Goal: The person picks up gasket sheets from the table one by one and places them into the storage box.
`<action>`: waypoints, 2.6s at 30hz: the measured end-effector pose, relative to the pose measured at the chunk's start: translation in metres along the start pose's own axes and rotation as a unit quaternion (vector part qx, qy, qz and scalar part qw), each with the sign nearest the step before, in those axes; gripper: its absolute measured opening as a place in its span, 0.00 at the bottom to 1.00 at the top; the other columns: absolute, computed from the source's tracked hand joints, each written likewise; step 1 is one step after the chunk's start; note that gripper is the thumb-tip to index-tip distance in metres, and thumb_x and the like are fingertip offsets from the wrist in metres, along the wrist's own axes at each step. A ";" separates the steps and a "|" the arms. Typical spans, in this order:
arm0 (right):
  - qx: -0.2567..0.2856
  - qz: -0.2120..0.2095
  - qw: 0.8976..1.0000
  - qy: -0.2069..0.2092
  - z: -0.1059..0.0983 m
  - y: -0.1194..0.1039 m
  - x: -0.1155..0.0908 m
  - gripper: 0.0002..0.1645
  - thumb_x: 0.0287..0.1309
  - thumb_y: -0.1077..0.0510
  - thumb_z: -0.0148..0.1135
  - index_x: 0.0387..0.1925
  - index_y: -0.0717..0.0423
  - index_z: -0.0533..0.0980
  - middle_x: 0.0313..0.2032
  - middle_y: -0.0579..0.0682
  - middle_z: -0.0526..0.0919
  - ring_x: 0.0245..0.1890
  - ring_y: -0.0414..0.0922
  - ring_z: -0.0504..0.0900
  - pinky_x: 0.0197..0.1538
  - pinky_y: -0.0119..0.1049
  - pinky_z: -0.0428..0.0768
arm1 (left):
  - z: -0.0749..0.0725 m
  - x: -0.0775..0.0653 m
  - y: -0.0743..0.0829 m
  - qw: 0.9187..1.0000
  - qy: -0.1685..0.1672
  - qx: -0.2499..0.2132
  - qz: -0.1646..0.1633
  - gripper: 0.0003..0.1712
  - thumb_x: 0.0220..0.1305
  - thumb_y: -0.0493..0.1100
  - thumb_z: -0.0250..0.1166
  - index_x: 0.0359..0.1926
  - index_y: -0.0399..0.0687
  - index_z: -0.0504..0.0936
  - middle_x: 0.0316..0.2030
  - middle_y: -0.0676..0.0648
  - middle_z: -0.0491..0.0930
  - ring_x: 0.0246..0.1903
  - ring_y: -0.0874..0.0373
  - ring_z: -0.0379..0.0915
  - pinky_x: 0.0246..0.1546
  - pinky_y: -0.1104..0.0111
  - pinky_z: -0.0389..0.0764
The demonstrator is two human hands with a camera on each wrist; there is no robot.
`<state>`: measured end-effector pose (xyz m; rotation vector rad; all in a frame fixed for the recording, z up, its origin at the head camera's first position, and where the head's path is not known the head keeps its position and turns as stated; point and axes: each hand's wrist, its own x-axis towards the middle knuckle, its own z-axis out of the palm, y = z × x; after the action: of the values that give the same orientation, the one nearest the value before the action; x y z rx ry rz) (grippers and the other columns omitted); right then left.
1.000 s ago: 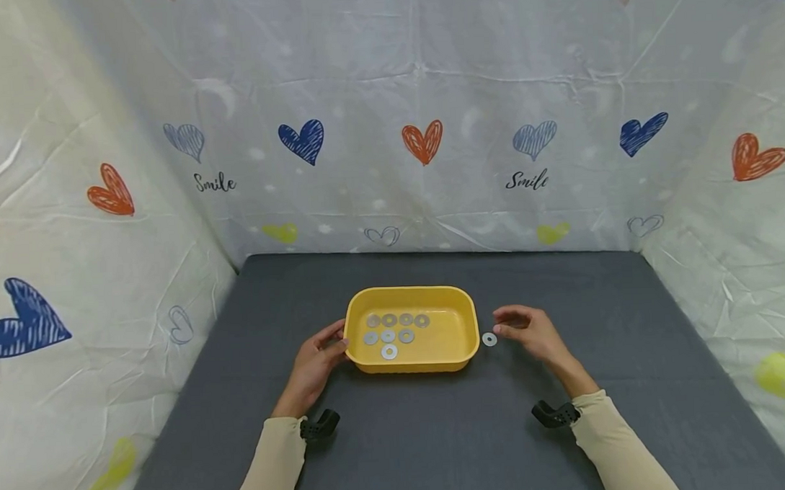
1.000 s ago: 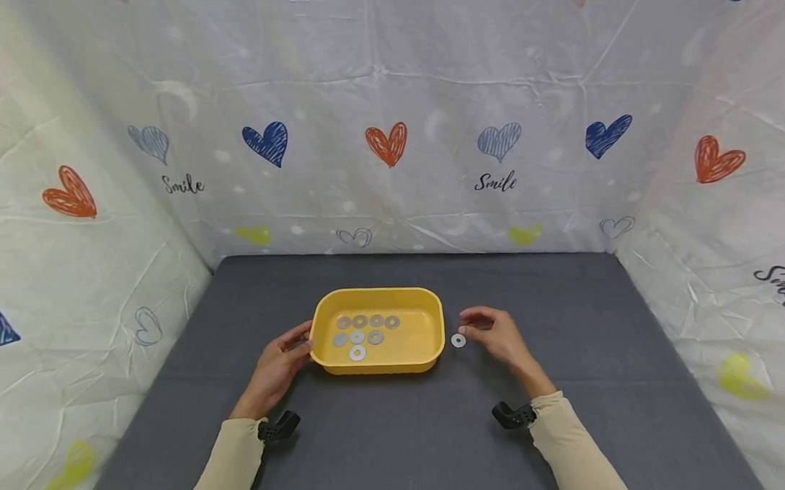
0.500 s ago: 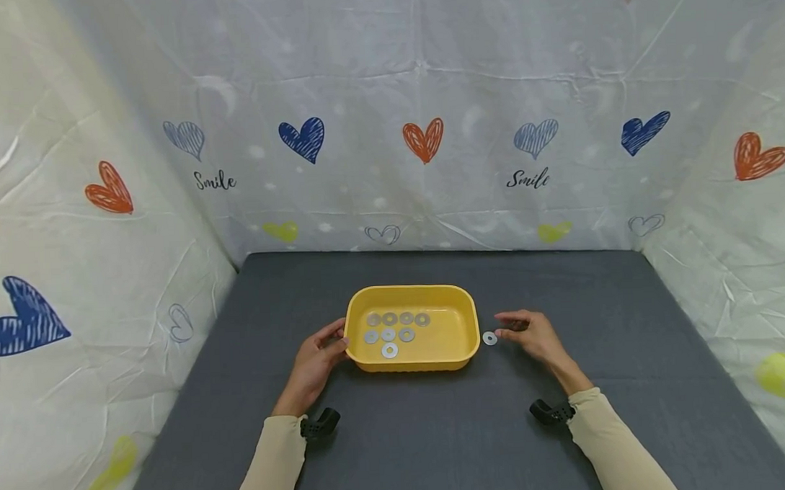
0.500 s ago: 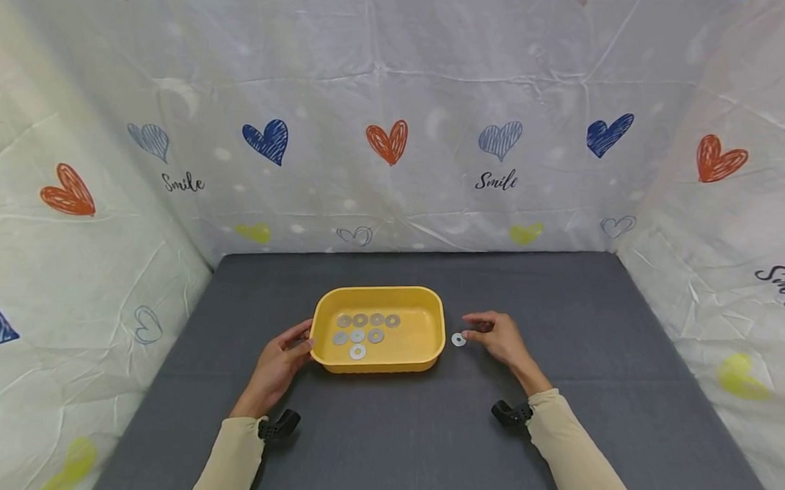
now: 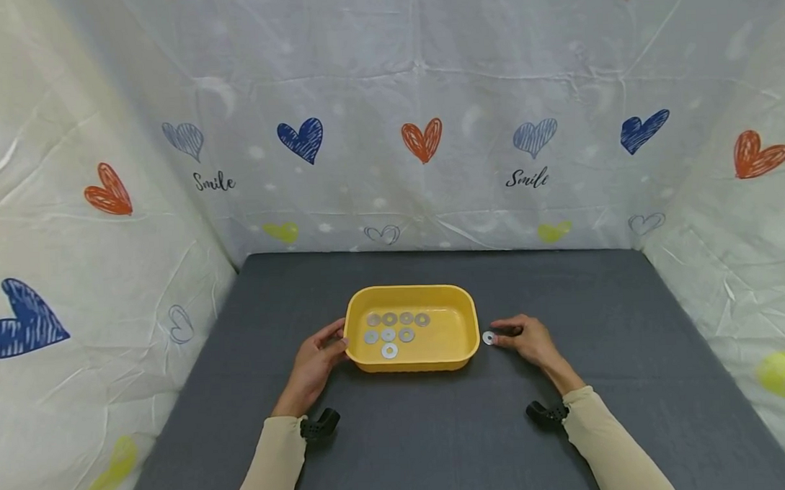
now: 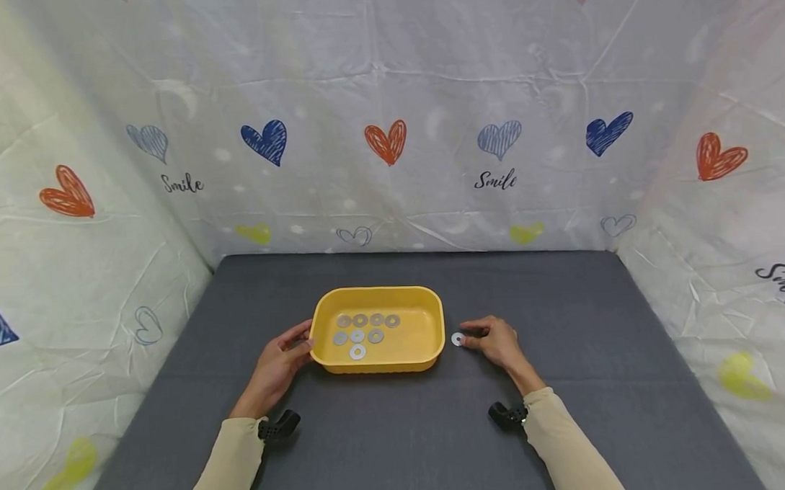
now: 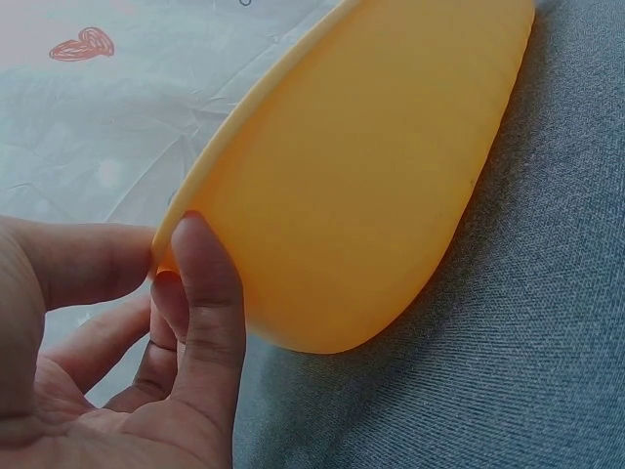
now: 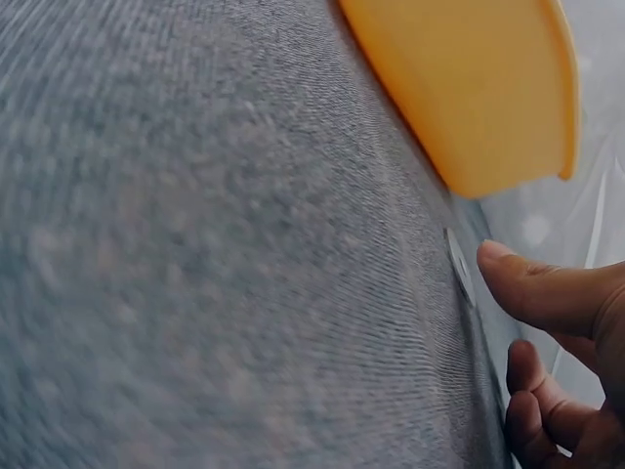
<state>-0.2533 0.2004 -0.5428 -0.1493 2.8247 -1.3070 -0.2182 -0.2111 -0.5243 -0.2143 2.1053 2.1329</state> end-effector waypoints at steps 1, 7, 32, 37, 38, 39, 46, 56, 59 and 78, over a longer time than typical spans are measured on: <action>-0.007 -0.001 1.000 0.000 0.000 0.000 0.000 0.18 0.50 0.55 0.75 0.46 0.51 0.86 0.43 0.55 0.82 0.42 0.49 0.77 0.45 0.39 0.72 | 0.000 0.000 0.000 1.000 0.000 0.001 0.000 0.30 0.68 0.34 0.58 0.70 0.44 0.67 0.54 0.42 0.68 0.50 0.50 0.72 0.43 0.73 0.81; -0.052 -0.020 0.998 0.005 0.003 -0.002 0.001 0.19 0.49 0.54 0.75 0.46 0.49 0.86 0.42 0.53 0.83 0.45 0.52 0.79 0.51 0.51 0.63 | 0.000 -0.001 0.002 1.000 0.000 -0.005 -0.004 0.30 0.68 0.34 0.59 0.70 0.44 0.67 0.55 0.42 0.68 0.51 0.50 0.71 0.43 0.74 0.81; 0.096 -0.048 0.994 -0.016 -0.005 0.003 -0.010 0.06 0.60 0.64 0.64 0.39 0.62 0.79 0.32 0.55 0.82 0.28 0.35 0.74 0.34 0.28 0.72 | 0.000 -0.002 0.002 1.000 0.000 0.002 0.007 0.29 0.69 0.34 0.58 0.70 0.42 0.67 0.55 0.39 0.67 0.49 0.50 0.72 0.42 0.74 0.81; 0.123 -0.052 0.991 -0.022 -0.011 -0.002 -0.013 0.08 0.60 0.64 0.64 0.40 0.65 0.78 0.35 0.59 0.82 0.30 0.35 0.77 0.35 0.28 0.74 | 0.000 -0.002 0.001 1.000 0.001 0.005 0.005 0.29 0.69 0.34 0.58 0.70 0.43 0.66 0.55 0.39 0.67 0.50 0.50 0.72 0.43 0.74 0.81; 0.127 -0.047 0.991 -0.022 -0.012 -0.003 -0.014 0.08 0.60 0.64 0.65 0.40 0.65 0.78 0.35 0.59 0.82 0.30 0.36 0.78 0.34 0.29 0.75 | 0.000 -0.002 0.001 1.000 -0.001 0.007 0.007 0.30 0.69 0.34 0.57 0.70 0.43 0.66 0.55 0.39 0.67 0.50 0.50 0.72 0.43 0.74 0.81; 0.129 -0.043 0.990 -0.023 -0.013 -0.005 -0.015 0.09 0.60 0.64 0.65 0.41 0.65 0.78 0.35 0.59 0.82 0.30 0.37 0.78 0.34 0.30 0.76 | 0.000 -0.002 0.001 1.000 -0.001 0.005 0.007 0.29 0.69 0.34 0.57 0.70 0.43 0.66 0.55 0.39 0.67 0.50 0.50 0.72 0.43 0.74 0.81; 0.156 -0.019 0.987 -0.028 -0.016 -0.019 -0.021 0.10 0.60 0.64 0.64 0.43 0.64 0.78 0.36 0.59 0.82 0.33 0.50 0.84 0.32 0.36 0.83 | -0.001 -0.002 -0.001 1.000 -0.001 0.004 0.009 0.30 0.69 0.34 0.57 0.71 0.44 0.66 0.55 0.39 0.68 0.52 0.48 0.72 0.43 0.73 0.81; 0.155 -0.040 0.987 -0.020 -0.022 -0.045 -0.023 0.10 0.61 0.62 0.65 0.43 0.63 0.78 0.38 0.59 0.82 0.34 0.53 0.86 0.36 0.45 0.84 | 0.000 -0.001 -0.001 1.000 -0.001 0.007 0.005 0.30 0.69 0.34 0.58 0.70 0.45 0.66 0.56 0.40 0.67 0.53 0.48 0.71 0.44 0.73 0.81; 0.157 -0.038 0.986 -0.033 -0.023 -0.053 -0.022 0.12 0.61 0.61 0.65 0.44 0.63 0.78 0.40 0.60 0.82 0.35 0.51 0.85 0.37 0.45 0.84 | 0.000 -0.002 -0.001 1.000 -0.001 0.003 0.006 0.29 0.69 0.34 0.58 0.70 0.45 0.67 0.56 0.40 0.67 0.52 0.48 0.71 0.43 0.73 0.81; 0.197 -0.050 0.977 -0.064 -0.005 -0.088 -0.006 0.10 0.62 0.61 0.64 0.44 0.62 0.79 0.40 0.57 0.83 0.39 0.60 0.84 0.34 0.35 0.81 | -0.003 -0.005 -0.004 1.000 0.001 0.021 0.002 0.29 0.69 0.36 0.58 0.70 0.46 0.67 0.56 0.40 0.68 0.50 0.50 0.72 0.43 0.74 0.80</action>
<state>-0.2407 0.1479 -0.4726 -0.3527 2.4217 -1.7750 -0.2123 -0.2136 -0.5268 -0.2073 2.1515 2.0896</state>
